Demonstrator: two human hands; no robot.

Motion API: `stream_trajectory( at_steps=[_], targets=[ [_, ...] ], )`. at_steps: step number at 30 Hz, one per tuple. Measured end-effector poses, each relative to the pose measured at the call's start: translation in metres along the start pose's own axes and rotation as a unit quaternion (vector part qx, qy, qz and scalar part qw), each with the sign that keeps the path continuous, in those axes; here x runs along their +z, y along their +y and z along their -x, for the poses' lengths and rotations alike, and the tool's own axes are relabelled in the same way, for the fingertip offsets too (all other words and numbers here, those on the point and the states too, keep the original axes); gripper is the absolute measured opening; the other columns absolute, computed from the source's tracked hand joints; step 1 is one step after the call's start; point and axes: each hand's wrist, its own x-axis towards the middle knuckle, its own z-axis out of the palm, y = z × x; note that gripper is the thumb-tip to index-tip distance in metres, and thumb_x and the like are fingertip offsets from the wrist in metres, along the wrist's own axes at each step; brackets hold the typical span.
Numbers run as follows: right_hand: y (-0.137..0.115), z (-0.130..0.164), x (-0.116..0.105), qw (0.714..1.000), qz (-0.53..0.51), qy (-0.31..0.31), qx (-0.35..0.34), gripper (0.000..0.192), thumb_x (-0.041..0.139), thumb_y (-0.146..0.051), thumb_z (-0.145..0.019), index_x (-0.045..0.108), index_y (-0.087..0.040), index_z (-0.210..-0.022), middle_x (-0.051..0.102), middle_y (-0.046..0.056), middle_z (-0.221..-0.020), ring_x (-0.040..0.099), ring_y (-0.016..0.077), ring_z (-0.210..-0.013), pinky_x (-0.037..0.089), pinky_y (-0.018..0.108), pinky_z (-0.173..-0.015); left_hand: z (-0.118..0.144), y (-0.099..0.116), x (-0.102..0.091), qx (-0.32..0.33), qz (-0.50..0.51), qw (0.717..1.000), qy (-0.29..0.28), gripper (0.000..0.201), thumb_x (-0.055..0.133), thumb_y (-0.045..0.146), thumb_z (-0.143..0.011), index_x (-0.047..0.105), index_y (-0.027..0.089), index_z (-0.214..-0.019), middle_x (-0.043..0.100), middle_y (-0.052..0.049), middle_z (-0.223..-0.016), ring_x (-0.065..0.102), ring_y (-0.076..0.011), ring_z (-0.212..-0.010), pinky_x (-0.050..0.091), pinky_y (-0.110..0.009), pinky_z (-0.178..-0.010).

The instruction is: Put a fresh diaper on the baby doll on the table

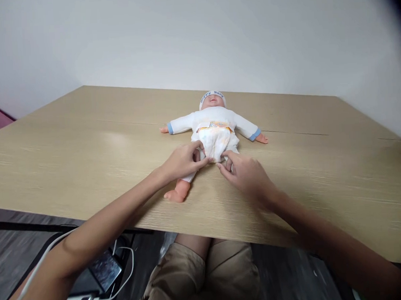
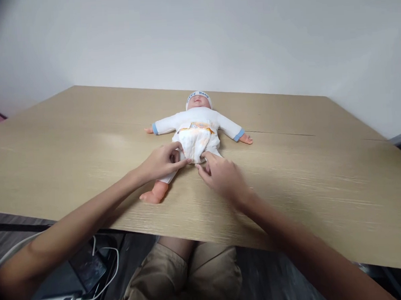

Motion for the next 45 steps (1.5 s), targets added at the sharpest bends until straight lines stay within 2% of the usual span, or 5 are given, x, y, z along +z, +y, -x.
stream_trajectory(
  at_steps=[6,11,21,35,45],
  targets=[
    [-0.006,0.007,0.01,0.999,0.014,0.04,-0.022,0.015,0.065,-0.037,-0.107,0.069,-0.023,-0.113,0.075,0.003,-0.095,0.07,0.0235,-0.082,0.037,0.036,-0.068,0.0,0.001,0.005,0.0,0.002,1.0,0.012,0.038,0.076,0.044,-0.1,0.054,0.022,-0.078,0.06,0.003,-0.071,0.053,-0.0164,-0.067,0.036,-0.033,-0.068],
    [-0.013,0.013,0.01,0.999,0.02,0.044,-0.023,0.025,0.066,-0.043,-0.107,0.067,-0.026,-0.124,0.073,0.009,-0.123,0.073,0.0274,-0.091,0.046,0.04,-0.067,0.004,0.0,0.008,0.03,-0.008,0.999,0.034,0.029,0.074,0.039,-0.102,0.059,0.023,-0.084,0.064,0.002,-0.072,0.058,-0.02,-0.079,0.042,-0.037,-0.081],
    [-0.021,0.012,0.009,0.998,-0.044,0.038,-0.009,0.028,0.07,-0.038,-0.104,0.065,-0.027,-0.129,0.066,0.011,-0.148,0.073,0.0285,-0.097,0.056,0.045,-0.077,0.008,-0.006,0.011,0.071,-0.002,0.995,0.074,0.013,0.072,0.035,-0.104,0.068,0.024,-0.099,0.069,-0.009,-0.131,0.067,-0.0265,-0.12,0.053,-0.045,-0.104],
    [-0.022,-0.003,0.009,0.992,-0.112,0.033,0.043,0.016,0.068,-0.043,-0.102,0.062,-0.029,-0.106,0.073,0.002,-0.099,0.067,0.0216,-0.074,0.045,0.038,-0.065,0.003,-0.004,0.008,0.059,0.024,0.997,0.031,0.019,0.068,0.029,-0.1,0.055,0.024,-0.088,0.065,0.0,-0.092,0.053,-0.0229,-0.089,0.043,-0.041,-0.089],
    [-0.01,-0.008,0.0,0.973,-0.197,0.031,0.119,0.028,0.072,-0.051,-0.096,0.059,-0.029,-0.108,0.06,-0.007,-0.061,0.058,0.0212,-0.053,0.042,0.036,-0.059,0.004,-0.015,0.01,-0.022,0.125,0.991,0.045,0.025,0.079,0.036,-0.094,0.058,0.026,-0.103,0.058,0.003,-0.084,0.049,-0.0186,-0.075,0.04,-0.036,-0.071]
  ],
)
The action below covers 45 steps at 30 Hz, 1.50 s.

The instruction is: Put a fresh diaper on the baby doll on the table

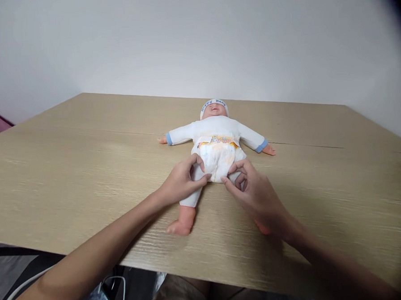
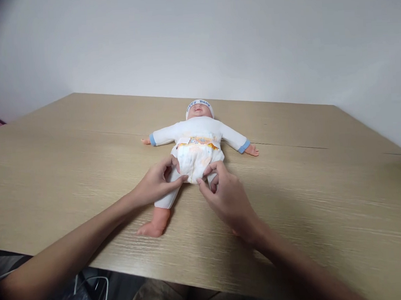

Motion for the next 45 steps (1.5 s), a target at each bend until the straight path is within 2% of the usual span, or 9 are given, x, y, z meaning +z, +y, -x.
stream_trajectory(
  at_steps=[6,9,15,22,27,31,34,40,45],
  targets=[
    [0.001,-0.004,-0.013,1.0,0.013,0.022,-0.008,0.021,0.075,-0.045,-0.094,0.066,-0.029,-0.105,0.078,-0.001,-0.082,0.065,0.0207,-0.06,0.047,0.036,-0.066,-0.004,-0.009,0.007,-0.034,0.127,0.99,0.042,0.043,0.088,0.036,-0.087,0.054,0.025,-0.111,0.069,-0.004,-0.108,0.064,-0.0213,-0.094,0.05,-0.038,-0.083],
    [0.001,-0.004,-0.014,1.0,0.021,0.01,-0.019,0.017,0.074,-0.041,-0.095,0.07,-0.028,-0.106,0.081,0.0,-0.091,0.068,0.0199,-0.063,0.048,0.036,-0.07,-0.004,-0.009,0.01,-0.075,0.16,0.982,0.065,0.053,0.095,0.036,-0.08,0.055,0.024,-0.113,0.073,-0.006,-0.108,0.069,-0.024,-0.1,0.053,-0.041,-0.089],
    [0.005,-0.001,-0.009,0.995,0.071,0.012,-0.066,0.016,0.074,-0.035,-0.1,0.077,-0.025,-0.111,0.076,-0.001,-0.081,0.064,0.0177,-0.065,0.045,0.033,-0.071,0.0,-0.006,0.007,-0.108,0.126,0.983,0.073,0.051,0.098,0.039,-0.081,0.069,0.021,-0.119,0.077,-0.006,-0.116,0.072,-0.0222,-0.102,0.052,-0.037,-0.089],
    [0.005,0.004,-0.004,0.982,0.115,0.046,-0.146,0.02,0.07,-0.036,-0.106,0.077,-0.021,-0.116,0.073,0.003,-0.089,0.063,0.0202,-0.075,0.045,0.035,-0.076,-0.001,0.004,-0.002,-0.072,0.071,0.995,-0.015,0.027,0.084,0.043,-0.095,0.079,0.021,-0.111,0.078,-0.004,-0.109,0.068,-0.0225,-0.099,0.048,-0.036,-0.088],
    [0.006,0.013,-0.002,0.976,0.124,0.049,-0.174,0.028,0.068,-0.04,-0.107,0.073,-0.019,-0.127,0.075,0.009,-0.105,0.067,0.0279,-0.099,0.05,0.04,-0.091,-0.004,0.007,-0.01,-0.139,0.183,0.97,-0.074,0.034,0.084,0.051,-0.095,0.08,0.022,-0.112,0.078,-0.006,-0.114,0.07,-0.0244,-0.104,0.052,-0.036,-0.089],
    [0.006,0.017,0.001,0.983,0.106,0.033,-0.144,0.037,0.068,-0.046,-0.105,0.071,-0.02,-0.131,0.072,0.009,-0.102,0.067,0.0295,-0.1,0.051,0.042,-0.09,-0.005,0.005,-0.012,-0.161,0.246,0.953,-0.073,0.039,0.086,0.052,-0.093,0.079,0.022,-0.117,0.078,-0.01,-0.123,0.072,-0.0297,-0.117,0.056,-0.042,-0.1],
    [0.004,0.015,0.001,0.993,0.076,0.018,-0.084,0.038,0.071,-0.049,-0.1,0.072,-0.022,-0.127,0.068,0.007,-0.094,0.065,0.0283,-0.093,0.05,0.041,-0.084,-0.005,0.003,-0.013,-0.166,0.257,0.949,-0.07,0.04,0.087,0.052,-0.093,0.079,0.022,-0.117,0.079,-0.011,-0.123,0.073,-0.0318,-0.12,0.058,-0.046,-0.105],
    [0.003,0.003,-0.007,0.998,-0.051,0.011,0.023,0.042,0.077,-0.052,-0.094,0.063,-0.024,-0.12,0.08,0.005,-0.11,0.06,0.0199,-0.077,0.048,0.037,-0.079,-0.008,0.001,-0.012,-0.162,0.311,0.932,-0.091,0.053,0.089,0.047,-0.093,0.075,0.023,-0.138,0.073,-0.013,-0.147,0.066,-0.0342,-0.141,0.052,-0.051,-0.124],
    [0.003,-0.002,-0.019,0.999,-0.021,0.02,0.045,0.038,0.078,-0.06,-0.094,0.068,-0.026,-0.105,0.083,0.002,-0.107,0.062,0.0187,-0.072,0.044,0.036,-0.074,-0.008,0.0,-0.01,-0.171,0.298,0.936,-0.076,0.057,0.088,0.051,-0.093,0.074,0.022,-0.14,0.073,-0.014,-0.147,0.067,-0.0356,-0.14,0.053,-0.053,-0.122]
  ],
)
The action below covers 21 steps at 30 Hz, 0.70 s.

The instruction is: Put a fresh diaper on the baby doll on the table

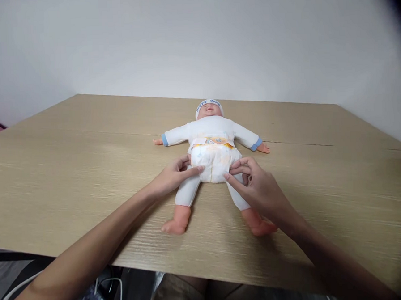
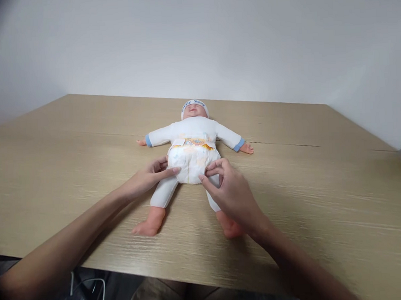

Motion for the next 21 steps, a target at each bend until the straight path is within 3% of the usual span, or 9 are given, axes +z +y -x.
stream_trajectory(
  at_steps=[4,8,12,17,21],
  targets=[
    [-0.002,0.0,-0.002,0.999,0.044,0.007,-0.021,0.032,0.076,-0.059,-0.097,0.075,-0.027,-0.099,0.083,-0.001,-0.098,0.062,0.0184,-0.07,0.041,0.036,-0.075,0.002,-0.002,0.004,0.03,-0.068,0.997,0.018,0.051,0.085,0.051,-0.094,0.075,0.022,-0.134,0.077,-0.013,-0.136,0.07,-0.0342,-0.131,0.057,-0.049,-0.112],
    [-0.002,0.002,0.002,0.994,0.084,0.019,-0.064,0.029,0.076,-0.056,-0.099,0.078,-0.027,-0.096,0.082,-0.002,-0.095,0.062,0.0192,-0.074,0.04,0.036,-0.077,0.006,0.0,0.006,0.069,-0.18,0.98,0.055,0.045,0.08,0.054,-0.096,0.078,0.021,-0.125,0.08,-0.01,-0.119,0.072,-0.0305,-0.11,0.059,-0.044,-0.093],
    [0.0,0.002,0.007,0.994,0.083,0.01,-0.073,0.028,0.074,-0.053,-0.101,0.078,-0.026,-0.093,0.08,-0.001,-0.092,0.063,0.0216,-0.081,0.04,0.036,-0.079,0.007,0.004,0.007,0.079,-0.237,0.968,0.042,0.044,0.073,0.059,-0.101,0.08,0.021,-0.122,0.079,-0.008,-0.114,0.068,-0.0249,-0.098,0.053,-0.038,-0.085],
    [0.003,0.002,0.012,0.998,0.04,0.013,-0.051,0.03,0.075,-0.054,-0.099,0.078,-0.025,-0.096,0.079,0.002,-0.094,0.062,0.0225,-0.084,0.042,0.037,-0.08,0.004,0.002,0.006,0.068,-0.186,0.98,0.033,0.043,0.075,0.059,-0.099,0.081,0.021,-0.117,0.08,-0.009,-0.112,0.07,-0.0258,-0.096,0.054,-0.038,-0.082],
    [0.006,-0.002,0.007,0.999,-0.023,-0.023,-0.002,0.038,0.076,-0.062,-0.097,0.076,-0.024,-0.094,0.076,0.002,-0.088,0.057,0.0188,-0.073,0.04,0.035,-0.071,0.003,-0.002,0.005,0.053,-0.122,0.991,0.033,0.042,0.08,0.057,-0.093,0.083,0.022,-0.115,0.08,-0.011,-0.108,0.072,-0.0292,-0.095,0.058,-0.04,-0.078]
  ],
)
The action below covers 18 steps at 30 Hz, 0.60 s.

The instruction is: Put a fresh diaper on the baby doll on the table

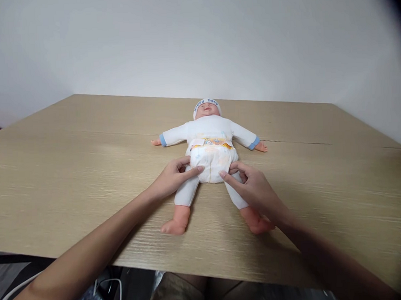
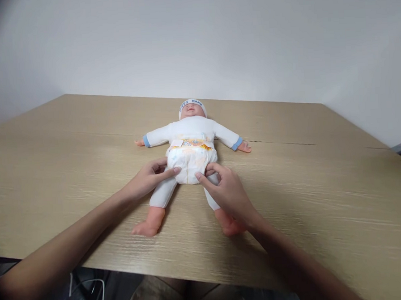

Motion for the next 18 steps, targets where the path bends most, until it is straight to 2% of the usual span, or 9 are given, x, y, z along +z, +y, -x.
stream_trajectory(
  at_steps=[5,7,11,18],
  targets=[
    [0.0,-0.004,-0.01,1.0,0.012,-0.023,0.011,0.042,0.075,-0.067,-0.096,0.079,-0.025,-0.096,0.069,-0.001,-0.072,0.05,0.0164,-0.062,0.033,0.034,-0.061,0.001,0.0,0.0,-0.012,0.025,1.0,0.009,0.041,0.083,0.056,-0.092,0.083,0.022,-0.114,0.08,-0.011,-0.104,0.073,-0.0312,-0.099,0.06,-0.042,-0.081],
    [-0.001,-0.003,-0.012,0.999,0.034,-0.017,0.001,0.041,0.075,-0.066,-0.096,0.08,-0.025,-0.096,0.073,0.0,-0.076,0.054,0.0166,-0.063,0.035,0.034,-0.063,0.0,0.001,-0.001,-0.016,0.025,1.0,0.006,0.041,0.083,0.056,-0.092,0.083,0.022,-0.115,0.08,-0.012,-0.108,0.073,-0.0311,-0.101,0.061,-0.042,-0.084],
    [-0.004,0.0,-0.013,0.999,0.034,-0.006,-0.001,0.038,0.076,-0.064,-0.096,0.082,-0.027,-0.103,0.084,0.001,-0.099,0.065,0.0184,-0.071,0.044,0.034,-0.069,0.0,0.001,-0.002,-0.021,0.021,1.0,-0.003,0.044,0.082,0.057,-0.095,0.082,0.021,-0.12,0.08,-0.012,-0.12,0.073,-0.031,-0.109,0.06,-0.043,-0.092],
    [-0.007,0.001,-0.008,0.996,0.069,0.006,-0.053,0.034,0.07,-0.056,-0.1,0.08,-0.024,-0.091,0.079,0.004,-0.085,0.061,0.0203,-0.07,0.041,0.035,-0.069,0.0,-0.001,-0.002,-0.019,0.011,1.0,-0.002,0.047,0.08,0.061,-0.096,0.081,0.022,-0.121,0.08,-0.012,-0.122,0.073,-0.032,-0.113,0.06,-0.044,-0.094]
  ],
)
